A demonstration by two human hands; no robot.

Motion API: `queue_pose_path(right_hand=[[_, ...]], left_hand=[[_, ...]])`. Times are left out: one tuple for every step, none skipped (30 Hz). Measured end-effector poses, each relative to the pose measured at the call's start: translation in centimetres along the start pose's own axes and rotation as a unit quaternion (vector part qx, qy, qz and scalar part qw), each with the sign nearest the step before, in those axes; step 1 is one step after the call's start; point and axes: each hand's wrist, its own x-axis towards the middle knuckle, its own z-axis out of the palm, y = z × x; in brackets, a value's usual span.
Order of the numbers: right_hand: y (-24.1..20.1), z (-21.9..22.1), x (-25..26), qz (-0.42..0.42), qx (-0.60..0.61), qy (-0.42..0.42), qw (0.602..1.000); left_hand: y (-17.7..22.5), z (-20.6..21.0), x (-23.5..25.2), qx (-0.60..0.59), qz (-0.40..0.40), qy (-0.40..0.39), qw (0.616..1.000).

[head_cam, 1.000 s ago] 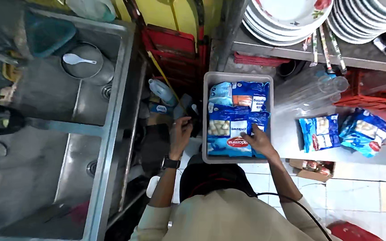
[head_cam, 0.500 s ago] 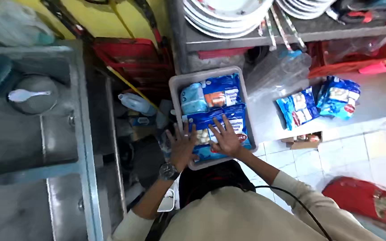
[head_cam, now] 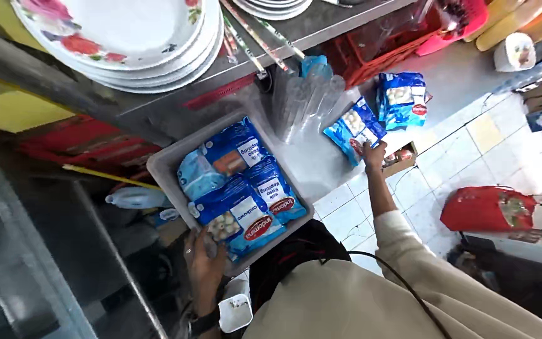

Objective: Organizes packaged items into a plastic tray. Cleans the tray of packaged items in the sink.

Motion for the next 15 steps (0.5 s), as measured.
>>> queue_pose_path(right_hand=[[0.6, 0.4, 2.3, 0.05, 0.025, -0.009, 0.998], [0.9, 0.9, 3.9, 0.085, 0.05, -0.021, 0.995], [1.0, 1.3, 4.9, 0.106, 0.08, -0.029, 0.991], [1.1, 1.7, 5.6, 0.119, 0.114, -0.036, 0.986], [1.3, 1.8, 6.0, 0.129, 0.145, -0.045, 0.98], [1.6, 1.6, 6.2, 0.141, 0.167, -0.059, 0.974], [2.0, 0.9, 5.9, 0.149, 0.182, -0.074, 0.969], [2.3, 0.0, 5.1, 0.146, 0.208, -0.09, 0.963], [2.6, -0.8, 3.9, 0.127, 0.234, -0.106, 0.958], [2.9, -1.2, 2.7, 0.096, 0.258, -0.119, 0.954], [3.5, -1.1, 1.7, 0.07, 0.287, -0.125, 0.947], [4.0, -0.9, 0.5, 0.054, 0.311, -0.119, 0.941], [4.4, -0.7, -0.6, 0.048, 0.333, -0.1, 0.936], [4.7, -0.4, -1.7, 0.044, 0.353, -0.077, 0.932], [4.8, -0.2, -2.7, 0.04, 0.368, -0.055, 0.927]], left_hand=[[0.2, 0.5, -0.3, -0.027, -0.009, 0.034, 0.999], [0.4, 1.0, -0.7, -0.045, -0.018, 0.055, 0.997], [0.6, 1.2, -1.0, -0.058, -0.023, 0.066, 0.996], [0.6, 1.4, -1.3, -0.069, -0.027, 0.073, 0.995], [0.7, 1.5, -1.5, -0.084, -0.033, 0.077, 0.993], [0.6, 1.6, -1.7, -0.097, -0.036, 0.08, 0.991], [0.4, 1.6, -1.9, -0.107, -0.035, 0.08, 0.99], [0.1, 1.5, -2.1, -0.116, -0.034, 0.081, 0.989], [-0.2, 1.4, -2.3, -0.126, -0.039, 0.087, 0.987], [-0.7, 1.2, -2.5, -0.136, -0.05, 0.097, 0.985], [-1.3, 1.1, -2.9, -0.144, -0.07, 0.1, 0.982], [-1.9, 0.9, -3.4, -0.152, -0.088, 0.097, 0.98], [-2.3, 0.5, -3.6, -0.159, -0.104, 0.088, 0.978], [-2.5, 0.1, -3.6, -0.161, -0.123, 0.078, 0.976], [-2.6, -0.1, -3.5, -0.162, -0.145, 0.064, 0.974]])
